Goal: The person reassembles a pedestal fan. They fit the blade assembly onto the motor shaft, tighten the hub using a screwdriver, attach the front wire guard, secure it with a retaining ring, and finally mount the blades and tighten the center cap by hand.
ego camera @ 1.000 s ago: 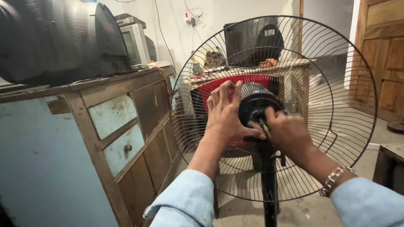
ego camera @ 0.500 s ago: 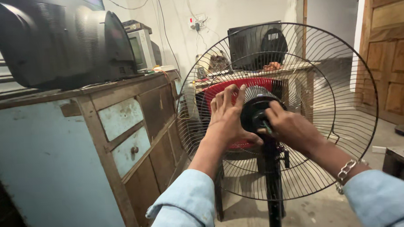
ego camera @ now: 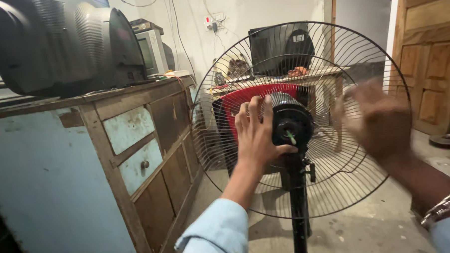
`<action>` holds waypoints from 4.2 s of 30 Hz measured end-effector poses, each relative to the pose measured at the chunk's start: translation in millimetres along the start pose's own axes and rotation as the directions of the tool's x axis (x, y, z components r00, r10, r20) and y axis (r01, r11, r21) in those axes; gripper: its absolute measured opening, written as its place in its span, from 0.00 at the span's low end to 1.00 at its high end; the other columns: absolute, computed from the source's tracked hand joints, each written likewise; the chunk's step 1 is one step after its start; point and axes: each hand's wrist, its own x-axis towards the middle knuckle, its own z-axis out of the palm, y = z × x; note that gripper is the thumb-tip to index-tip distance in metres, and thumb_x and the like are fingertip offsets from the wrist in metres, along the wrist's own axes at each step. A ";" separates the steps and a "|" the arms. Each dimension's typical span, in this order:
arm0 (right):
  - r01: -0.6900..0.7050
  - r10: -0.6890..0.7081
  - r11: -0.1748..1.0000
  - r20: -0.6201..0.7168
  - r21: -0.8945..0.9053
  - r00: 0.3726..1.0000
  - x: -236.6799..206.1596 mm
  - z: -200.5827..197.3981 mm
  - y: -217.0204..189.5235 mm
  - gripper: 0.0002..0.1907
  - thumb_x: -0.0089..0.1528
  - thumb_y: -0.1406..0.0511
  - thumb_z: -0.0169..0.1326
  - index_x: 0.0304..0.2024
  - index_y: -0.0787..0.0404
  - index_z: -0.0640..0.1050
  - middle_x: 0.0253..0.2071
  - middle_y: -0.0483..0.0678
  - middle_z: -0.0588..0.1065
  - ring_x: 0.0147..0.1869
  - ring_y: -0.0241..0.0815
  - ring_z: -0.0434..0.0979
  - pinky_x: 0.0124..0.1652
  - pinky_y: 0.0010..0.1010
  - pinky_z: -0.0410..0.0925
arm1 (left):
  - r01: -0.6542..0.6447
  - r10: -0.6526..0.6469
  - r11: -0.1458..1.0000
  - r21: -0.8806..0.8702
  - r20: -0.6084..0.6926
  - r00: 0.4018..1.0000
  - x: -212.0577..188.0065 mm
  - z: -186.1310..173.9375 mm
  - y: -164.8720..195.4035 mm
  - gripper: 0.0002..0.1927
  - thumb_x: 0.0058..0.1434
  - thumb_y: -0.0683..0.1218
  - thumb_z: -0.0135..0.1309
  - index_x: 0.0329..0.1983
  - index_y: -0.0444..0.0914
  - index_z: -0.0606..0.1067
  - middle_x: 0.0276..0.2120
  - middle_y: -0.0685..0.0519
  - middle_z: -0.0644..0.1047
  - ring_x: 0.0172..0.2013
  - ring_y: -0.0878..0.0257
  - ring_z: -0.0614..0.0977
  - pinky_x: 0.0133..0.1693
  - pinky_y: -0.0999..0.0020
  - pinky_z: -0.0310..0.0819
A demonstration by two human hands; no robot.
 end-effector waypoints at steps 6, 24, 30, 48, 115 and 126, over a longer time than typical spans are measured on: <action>0.227 -0.237 0.970 -0.126 -0.088 0.963 54.2 -29.8 28.7 0.18 0.59 0.60 0.62 0.49 0.61 0.79 0.44 0.54 0.78 0.44 0.46 0.80 0.39 0.33 0.75 | 0.048 -0.118 0.947 -0.316 -0.205 0.972 -37.9 45.7 27.9 0.36 0.52 0.55 0.69 0.60 0.33 0.75 0.56 0.41 0.72 0.55 0.45 0.76 0.51 0.51 0.77; -0.149 0.015 0.835 0.250 0.529 0.968 -39.9 34.0 -86.0 0.07 0.63 0.68 0.56 0.39 0.67 0.74 0.35 0.58 0.76 0.39 0.60 0.79 0.37 0.45 0.73 | -0.163 0.040 0.908 -0.386 -0.307 0.951 -21.8 36.4 20.4 0.36 0.46 0.39 0.65 0.60 0.26 0.73 0.56 0.37 0.73 0.58 0.43 0.74 0.59 0.56 0.72; -0.210 0.072 0.771 0.246 0.601 0.967 -40.0 35.0 -88.9 0.07 0.62 0.69 0.57 0.39 0.67 0.74 0.37 0.59 0.77 0.42 0.61 0.79 0.39 0.47 0.72 | -0.630 0.630 0.776 -0.019 -0.023 0.776 21.6 -25.6 -2.2 0.35 0.48 0.44 0.68 0.60 0.30 0.74 0.56 0.45 0.75 0.60 0.50 0.74 0.63 0.61 0.71; -0.180 0.015 0.725 0.245 0.665 0.969 -34.8 28.4 -84.7 0.06 0.61 0.71 0.58 0.37 0.68 0.75 0.36 0.60 0.77 0.41 0.61 0.79 0.39 0.47 0.71 | -0.586 0.578 0.804 -0.101 -0.100 0.810 12.6 -17.3 -11.0 0.29 0.44 0.42 0.68 0.52 0.39 0.77 0.54 0.52 0.77 0.57 0.52 0.74 0.62 0.59 0.72; -0.150 0.012 0.735 0.209 0.661 0.978 -35.1 21.7 -86.0 0.07 0.60 0.71 0.58 0.39 0.68 0.75 0.37 0.59 0.77 0.42 0.61 0.80 0.39 0.46 0.72 | -0.242 0.199 0.914 -0.325 -0.160 0.967 -14.6 -3.6 0.3 0.45 0.39 0.43 0.71 0.61 0.22 0.71 0.51 0.37 0.72 0.53 0.43 0.73 0.56 0.54 0.73; -0.115 -0.050 0.726 0.219 0.678 0.974 -33.1 26.2 -78.9 0.06 0.59 0.72 0.58 0.38 0.68 0.76 0.36 0.59 0.77 0.41 0.61 0.80 0.39 0.46 0.72 | -0.427 0.396 0.892 -0.151 -0.199 0.897 -1.7 -0.1 6.0 0.33 0.48 0.44 0.64 0.58 0.27 0.74 0.55 0.41 0.74 0.60 0.46 0.72 0.61 0.59 0.73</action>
